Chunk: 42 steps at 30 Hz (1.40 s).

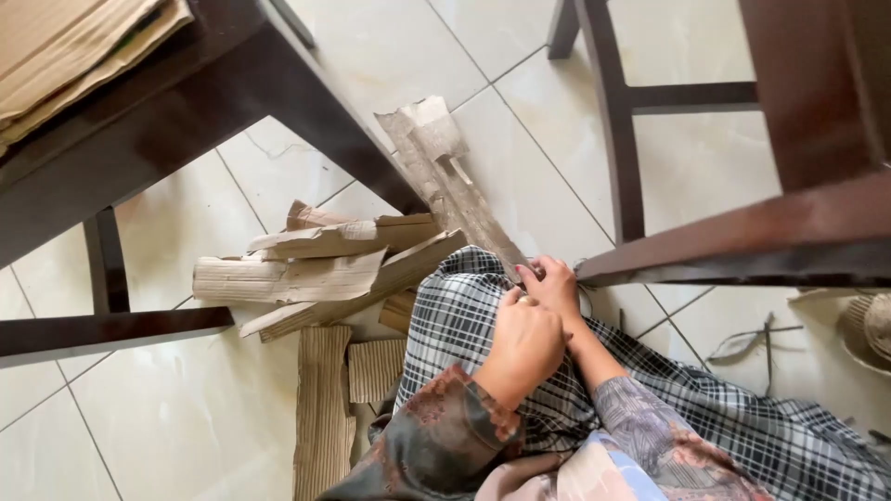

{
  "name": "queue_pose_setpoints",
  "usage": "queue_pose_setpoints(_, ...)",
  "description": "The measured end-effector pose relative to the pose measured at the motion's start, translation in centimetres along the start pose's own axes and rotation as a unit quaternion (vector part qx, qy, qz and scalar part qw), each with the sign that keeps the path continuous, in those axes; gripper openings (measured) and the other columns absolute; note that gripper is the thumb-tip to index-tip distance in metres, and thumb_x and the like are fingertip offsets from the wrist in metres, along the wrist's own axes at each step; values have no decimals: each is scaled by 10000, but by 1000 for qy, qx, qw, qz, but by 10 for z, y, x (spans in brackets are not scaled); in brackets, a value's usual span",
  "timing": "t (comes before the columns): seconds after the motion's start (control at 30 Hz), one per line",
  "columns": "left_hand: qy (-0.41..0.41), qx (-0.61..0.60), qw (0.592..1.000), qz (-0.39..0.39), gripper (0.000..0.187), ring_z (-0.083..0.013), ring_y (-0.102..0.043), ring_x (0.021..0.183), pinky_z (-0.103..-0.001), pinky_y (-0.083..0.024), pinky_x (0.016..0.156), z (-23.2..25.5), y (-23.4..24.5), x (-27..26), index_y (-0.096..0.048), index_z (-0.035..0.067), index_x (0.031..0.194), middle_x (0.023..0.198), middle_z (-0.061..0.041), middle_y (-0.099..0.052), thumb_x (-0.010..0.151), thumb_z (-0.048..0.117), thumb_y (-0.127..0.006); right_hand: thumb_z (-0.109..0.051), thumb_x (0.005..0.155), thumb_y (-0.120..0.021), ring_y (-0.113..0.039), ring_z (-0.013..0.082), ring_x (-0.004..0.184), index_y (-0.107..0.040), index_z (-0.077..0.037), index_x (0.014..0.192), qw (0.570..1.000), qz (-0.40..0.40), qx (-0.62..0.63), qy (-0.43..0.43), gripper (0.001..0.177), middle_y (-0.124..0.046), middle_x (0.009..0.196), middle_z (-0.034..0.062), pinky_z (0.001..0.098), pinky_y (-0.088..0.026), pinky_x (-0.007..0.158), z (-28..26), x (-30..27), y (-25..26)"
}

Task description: Wrapping a chair leg with corrugated cardboard and securing it with string for protection.

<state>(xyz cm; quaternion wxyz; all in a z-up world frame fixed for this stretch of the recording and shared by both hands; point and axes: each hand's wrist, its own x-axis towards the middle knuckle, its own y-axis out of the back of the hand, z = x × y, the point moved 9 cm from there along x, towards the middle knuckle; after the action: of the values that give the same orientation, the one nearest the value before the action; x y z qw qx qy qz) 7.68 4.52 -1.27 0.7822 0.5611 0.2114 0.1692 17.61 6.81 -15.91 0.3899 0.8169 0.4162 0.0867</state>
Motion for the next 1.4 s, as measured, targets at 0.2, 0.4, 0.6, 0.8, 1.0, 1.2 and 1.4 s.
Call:
queue_pose_setpoints(0.2,-8,-29,999,27,286,-319,-657,901,-577,-294,1062,2,17,3,-752,126,798,724,-94,-720,877,392,-682,-364,988,-656,-675,422,847,-554,-69,849,995,67,-22,71,342,-548,853,136,535,-570,698,-38,-33,54)
queue_pose_setpoints(0.4,7,-43,991,124,285,-316,-680,808,-487,-425,924,4,52,4,-612,59,944,832,-88,-651,828,309,-685,-284,920,-710,-707,308,811,-607,-185,957,971,162,-95,151,148,-556,892,11,454,-599,655,-22,-85,101)
queue_pose_setpoints(0.6,0,-234,972,5,1012,-510,-400,1404,-719,-320,1119,13,128,-5,-367,46,1410,1407,-187,-419,634,391,-916,-116,905,-727,-751,318,801,-583,-185,1244,966,197,169,-20,375,-746,855,178,436,-591,688,-37,-110,170)
queue_pose_setpoints(0.8,-53,-334,941,34,934,-515,-400,1412,-737,-199,1154,16,181,-34,-421,63,1496,1487,-195,-487,685,49,-884,35,905,-537,-738,228,699,-748,21,1064,845,165,506,-48,265,-713,880,150,428,-687,619,-109,-125,205)
queue_pose_setpoints(1.0,-141,-400,847,320,391,-313,-624,1301,-530,-316,1201,7,251,-81,-788,186,1082,1131,16,-771,803,-79,-716,-69,964,-560,-782,341,878,-589,96,1337,741,53,666,64,409,-754,994,299,556,-656,836,-184,-156,268)
queue_pose_setpoints(1.2,-268,-458,788,314,190,-255,-757,942,-481,-483,1104,29,284,-57,-783,122,1016,930,-17,-778,1002,151,-596,-279,728,-934,-559,93,802,-774,-118,1232,934,201,250,158,552,-588,861,49,292,-550,783,-187,-184,337)
queue_pose_setpoints(1.4,-311,-505,722,355,121,-239,-744,966,-452,-512,1083,68,299,-15,-776,101,1036,965,-23,-759,964,140,-686,-144,852,-878,-614,102,665,-792,-95,1135,914,252,295,120,300,-738,859,34,233,-517,595,-115,-154,325)
